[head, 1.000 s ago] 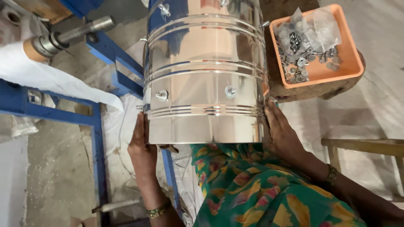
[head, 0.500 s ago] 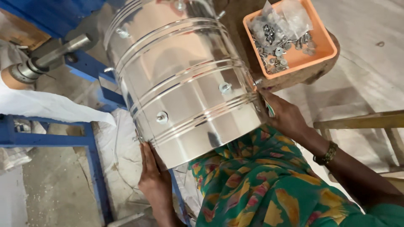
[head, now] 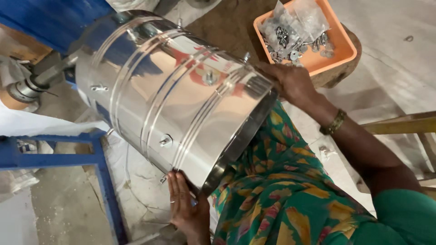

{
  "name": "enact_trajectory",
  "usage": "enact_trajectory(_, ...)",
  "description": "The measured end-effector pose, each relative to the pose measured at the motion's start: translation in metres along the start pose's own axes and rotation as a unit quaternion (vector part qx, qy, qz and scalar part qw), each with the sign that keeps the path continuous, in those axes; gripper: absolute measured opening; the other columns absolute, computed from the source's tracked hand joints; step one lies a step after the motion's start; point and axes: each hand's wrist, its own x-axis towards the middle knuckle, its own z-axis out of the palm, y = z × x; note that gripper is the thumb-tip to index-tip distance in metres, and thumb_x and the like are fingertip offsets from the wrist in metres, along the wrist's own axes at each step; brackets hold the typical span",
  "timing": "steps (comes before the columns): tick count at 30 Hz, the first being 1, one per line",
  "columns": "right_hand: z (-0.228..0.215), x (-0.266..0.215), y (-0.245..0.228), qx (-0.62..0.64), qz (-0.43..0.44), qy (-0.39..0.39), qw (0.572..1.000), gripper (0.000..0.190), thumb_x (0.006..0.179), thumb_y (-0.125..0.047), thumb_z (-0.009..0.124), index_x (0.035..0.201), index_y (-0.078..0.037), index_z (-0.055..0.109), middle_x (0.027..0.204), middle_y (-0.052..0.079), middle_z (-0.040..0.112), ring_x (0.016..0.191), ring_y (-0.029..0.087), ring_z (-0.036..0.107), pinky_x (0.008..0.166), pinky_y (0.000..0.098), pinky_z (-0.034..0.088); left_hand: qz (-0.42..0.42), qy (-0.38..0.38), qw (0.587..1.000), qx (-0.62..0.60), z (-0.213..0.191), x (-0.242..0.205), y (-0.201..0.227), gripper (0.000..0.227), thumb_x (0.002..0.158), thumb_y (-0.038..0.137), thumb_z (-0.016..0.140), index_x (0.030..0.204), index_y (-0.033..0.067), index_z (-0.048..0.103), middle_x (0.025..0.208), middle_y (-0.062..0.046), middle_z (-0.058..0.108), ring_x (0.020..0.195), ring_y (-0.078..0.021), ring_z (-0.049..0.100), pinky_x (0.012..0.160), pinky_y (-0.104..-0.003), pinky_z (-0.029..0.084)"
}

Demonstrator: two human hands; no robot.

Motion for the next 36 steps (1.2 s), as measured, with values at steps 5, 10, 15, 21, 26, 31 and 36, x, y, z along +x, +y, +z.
enact_trajectory(5,0.002,0.031,0.019,0.023,-0.077,0.055,0.995,0.037,0.095,-0.012,0.071,0.132,-0.012,0.071,0.108,0.014,0.074,0.090,0.034,0.072,0.075,0.0433,0.057,0.070,0.001,0.995,-0.066,0.019,0.004,0.012,0.044,0.092,-0.008,0.066,0.135,-0.0024,0.059,0.141,-0.025,0.061,0.138,-0.0486,0.054,0.113,-0.052,0.050)
enact_trajectory(10,0.026,0.069,0.048,-0.007,-0.044,0.058,0.997,0.026,0.091,-0.009,0.072,0.117,-0.010,0.073,0.104,0.013,0.075,0.089,0.036,0.071,0.075,0.0469,0.056,0.118,-0.027,0.987,-0.109,0.046,0.021,0.012,0.049,0.091,-0.008,0.059,0.138,0.0028,0.058,0.148,-0.020,0.056,0.148,-0.0472,0.040,0.122,-0.061,0.030)
enact_trajectory(15,0.043,0.099,0.063,-0.001,-0.019,0.098,0.995,0.032,0.092,-0.006,0.074,0.124,-0.008,0.066,0.104,0.021,0.073,0.094,0.041,0.069,0.080,0.0494,0.054,0.080,-0.037,0.988,-0.128,0.080,0.038,0.032,0.061,0.086,-0.011,0.053,0.144,0.0090,0.057,0.159,-0.014,0.048,0.158,-0.0430,0.027,0.128,-0.065,0.009)
enact_trajectory(21,0.043,0.053,0.021,0.277,0.010,0.149,0.949,0.074,0.106,-0.002,0.062,0.166,-0.008,0.019,0.155,0.022,0.046,0.148,0.032,0.046,0.123,0.0428,0.042,0.081,-0.060,0.987,-0.122,0.098,0.057,0.070,0.061,0.086,-0.003,0.054,0.144,0.0136,0.060,0.165,-0.014,0.037,0.158,-0.0436,0.022,0.125,-0.070,0.004)
enact_trajectory(26,0.030,-0.038,-0.049,0.551,0.153,0.002,0.820,0.076,0.102,-0.016,0.059,0.166,-0.003,0.022,0.162,0.020,0.042,0.150,0.029,0.043,0.117,0.0416,0.044,0.106,-0.053,0.972,-0.201,0.087,0.077,0.053,0.045,0.096,0.025,0.058,0.140,0.0215,0.061,0.165,-0.010,0.037,0.158,-0.0394,0.021,0.126,-0.066,-0.004)
enact_trajectory(31,0.049,-0.082,-0.103,0.511,-0.017,-0.101,0.854,0.093,0.089,-0.013,0.078,0.158,0.001,0.017,0.154,0.020,0.039,0.142,0.026,0.038,0.110,0.0404,0.037,0.097,0.104,0.976,-0.166,0.083,0.135,-0.045,0.063,0.108,0.033,0.052,0.152,-0.0010,0.022,0.157,-0.017,0.044,0.151,-0.0413,0.037,0.127,-0.066,0.018)
enact_trajectory(36,0.092,-0.099,-0.111,0.580,0.188,-0.214,0.763,0.031,0.105,-0.007,0.070,0.126,0.002,0.051,0.103,0.013,0.052,0.096,0.018,0.049,0.087,0.0354,0.049,-0.060,0.088,0.970,-0.219,0.095,0.212,-0.180,0.061,0.118,0.032,0.055,0.161,-0.0040,0.032,0.168,-0.026,0.035,0.152,-0.0403,0.049,0.127,-0.050,0.044)
